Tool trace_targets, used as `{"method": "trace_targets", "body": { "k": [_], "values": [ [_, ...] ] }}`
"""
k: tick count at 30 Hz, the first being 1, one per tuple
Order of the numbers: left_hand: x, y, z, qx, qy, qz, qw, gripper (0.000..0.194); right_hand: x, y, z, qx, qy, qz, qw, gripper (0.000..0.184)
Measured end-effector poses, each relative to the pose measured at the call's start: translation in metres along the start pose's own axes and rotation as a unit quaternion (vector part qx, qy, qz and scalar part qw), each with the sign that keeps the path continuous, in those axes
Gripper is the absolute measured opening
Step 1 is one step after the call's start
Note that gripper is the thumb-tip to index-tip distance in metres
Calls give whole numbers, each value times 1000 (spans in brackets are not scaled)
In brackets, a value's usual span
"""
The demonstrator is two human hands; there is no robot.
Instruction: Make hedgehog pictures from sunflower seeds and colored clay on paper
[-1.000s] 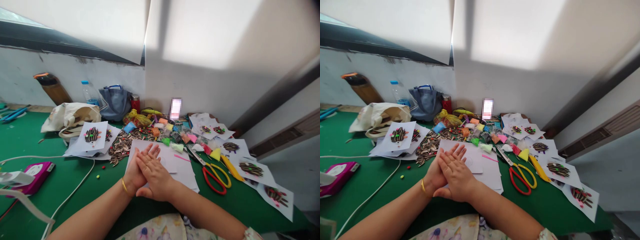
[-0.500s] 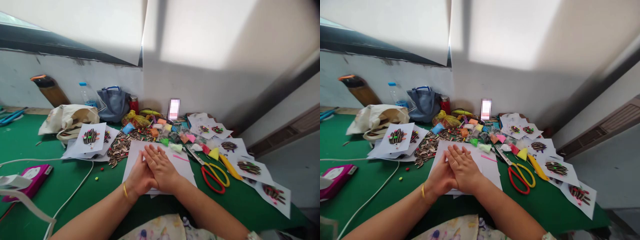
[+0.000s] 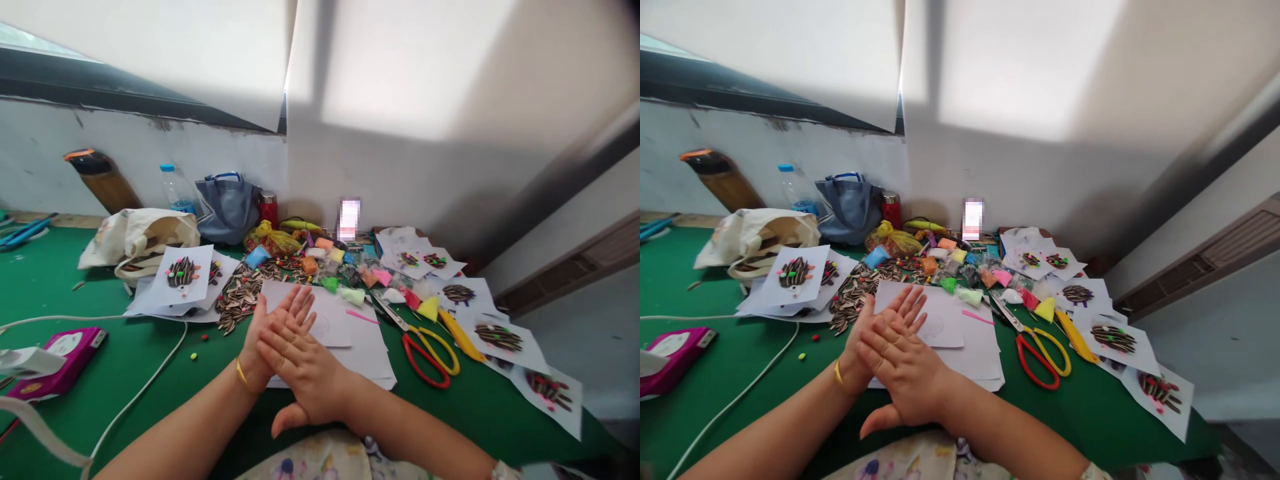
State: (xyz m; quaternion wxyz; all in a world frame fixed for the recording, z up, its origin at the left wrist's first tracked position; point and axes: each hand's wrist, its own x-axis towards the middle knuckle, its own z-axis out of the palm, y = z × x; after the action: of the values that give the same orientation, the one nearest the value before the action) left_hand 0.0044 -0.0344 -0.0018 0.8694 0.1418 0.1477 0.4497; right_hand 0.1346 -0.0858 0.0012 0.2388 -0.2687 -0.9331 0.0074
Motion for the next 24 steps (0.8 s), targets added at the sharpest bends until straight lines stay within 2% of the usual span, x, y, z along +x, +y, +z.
{"method": "trace_targets", "body": {
  "k": [2, 5, 6, 9, 12, 13, 17, 20, 22, 24],
  "values": [
    [0, -2, 0, 1, -5, -43, 999, 79, 1, 3, 1, -9, 10, 10, 1000, 107],
    [-2, 0, 4, -2, -15, -59, 998, 76, -4, 16, -1, -38, 42, 106, 993, 100],
    [-3, 2, 5, -9, -22, -44, 999, 77, -6, 20, -2, -39, 41, 123, 991, 97],
    [-4, 5, 6, -27, -8, -19, 999, 78, -9, 19, -3, -22, 22, 94, 995, 97],
    [-3, 2, 4, -29, 15, -34, 999, 75, -4, 11, 0, -11, 17, 42, 999, 100],
    [-3, 0, 3, -33, 13, -44, 998, 74, -3, 11, 0, -13, 25, 42, 999, 99],
    [-3, 3, 7, -33, -5, -50, 998, 78, -6, 17, -4, -21, 31, 116, 993, 92],
    [-4, 5, 9, -36, 19, -17, 999, 80, -8, 17, -6, -2, -2, 81, 997, 92],
    [-4, 2, 10, -36, 38, -29, 998, 75, -8, 14, -4, -1, 2, 73, 997, 97],
    [-4, 0, 10, -40, 42, -51, 997, 74, -7, 15, -2, -7, 17, 91, 996, 95]
  ]
}}
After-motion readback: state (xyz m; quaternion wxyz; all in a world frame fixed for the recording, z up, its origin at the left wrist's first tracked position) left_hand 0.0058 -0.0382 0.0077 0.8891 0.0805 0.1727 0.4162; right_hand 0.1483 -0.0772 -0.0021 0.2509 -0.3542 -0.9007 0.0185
